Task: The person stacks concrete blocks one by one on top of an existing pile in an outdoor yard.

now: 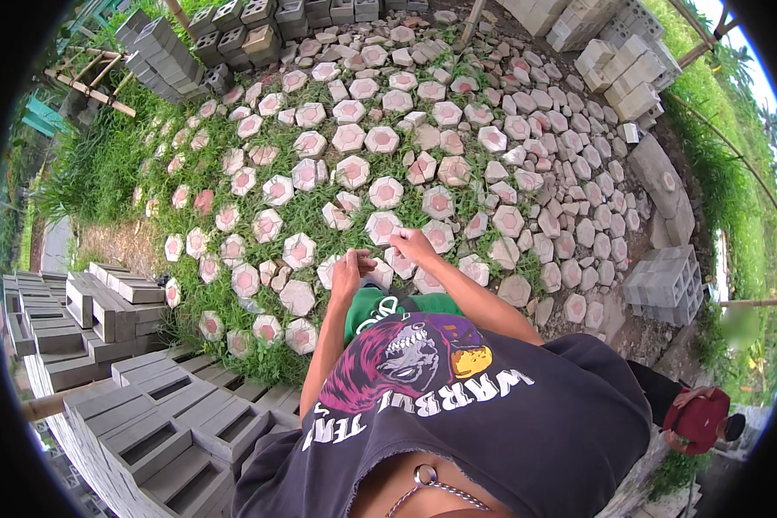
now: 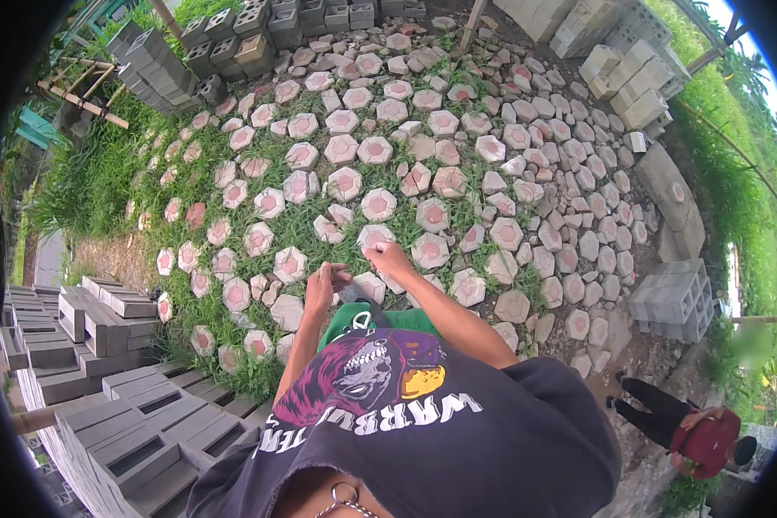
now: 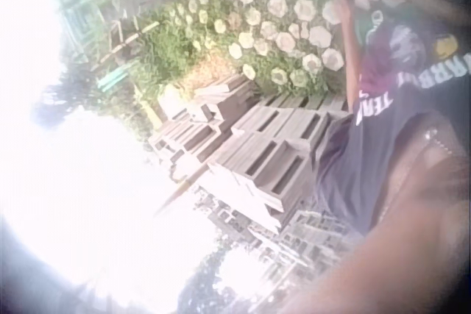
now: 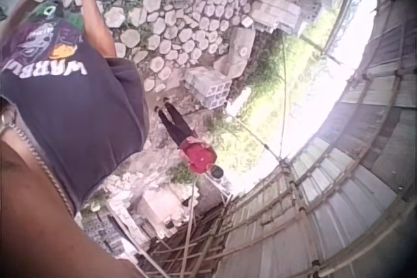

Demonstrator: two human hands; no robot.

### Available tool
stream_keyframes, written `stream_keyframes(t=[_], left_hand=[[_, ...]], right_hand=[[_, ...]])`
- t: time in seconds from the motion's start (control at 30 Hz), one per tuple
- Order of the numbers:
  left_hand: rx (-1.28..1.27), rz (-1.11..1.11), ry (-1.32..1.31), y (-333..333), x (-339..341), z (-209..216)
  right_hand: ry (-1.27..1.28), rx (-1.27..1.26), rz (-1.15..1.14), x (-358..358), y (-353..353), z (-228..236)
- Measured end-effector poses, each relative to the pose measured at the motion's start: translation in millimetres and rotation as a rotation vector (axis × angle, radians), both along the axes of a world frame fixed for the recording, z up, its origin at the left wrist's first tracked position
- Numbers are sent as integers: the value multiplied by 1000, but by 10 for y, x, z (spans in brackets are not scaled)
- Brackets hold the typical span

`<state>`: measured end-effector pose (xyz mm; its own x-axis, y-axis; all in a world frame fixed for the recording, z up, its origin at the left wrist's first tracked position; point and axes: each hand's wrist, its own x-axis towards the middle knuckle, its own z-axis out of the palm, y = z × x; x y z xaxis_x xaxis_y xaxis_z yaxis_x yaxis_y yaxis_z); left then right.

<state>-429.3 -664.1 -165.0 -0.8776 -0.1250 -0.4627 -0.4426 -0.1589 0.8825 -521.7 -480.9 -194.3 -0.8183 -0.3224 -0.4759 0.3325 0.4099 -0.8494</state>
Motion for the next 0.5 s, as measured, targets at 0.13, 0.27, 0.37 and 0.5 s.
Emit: stream_keyframes(t=[0.13,0.27,0.37,0.5], left_hand=[[-99,135,-10,-745,-413,162],[-176,159,-3,-1163,-734,155],[-197,159,-33,-1410,-1043,52],[-55,256,36,-1600,-1563,-3]], right_hand=[[82,-4,152,-446,-861,148],[86,54,272,-796,-1323,312],[99,91,249,-1073,-1504,360],[-3,-32,212,-1627,-1656,163]])
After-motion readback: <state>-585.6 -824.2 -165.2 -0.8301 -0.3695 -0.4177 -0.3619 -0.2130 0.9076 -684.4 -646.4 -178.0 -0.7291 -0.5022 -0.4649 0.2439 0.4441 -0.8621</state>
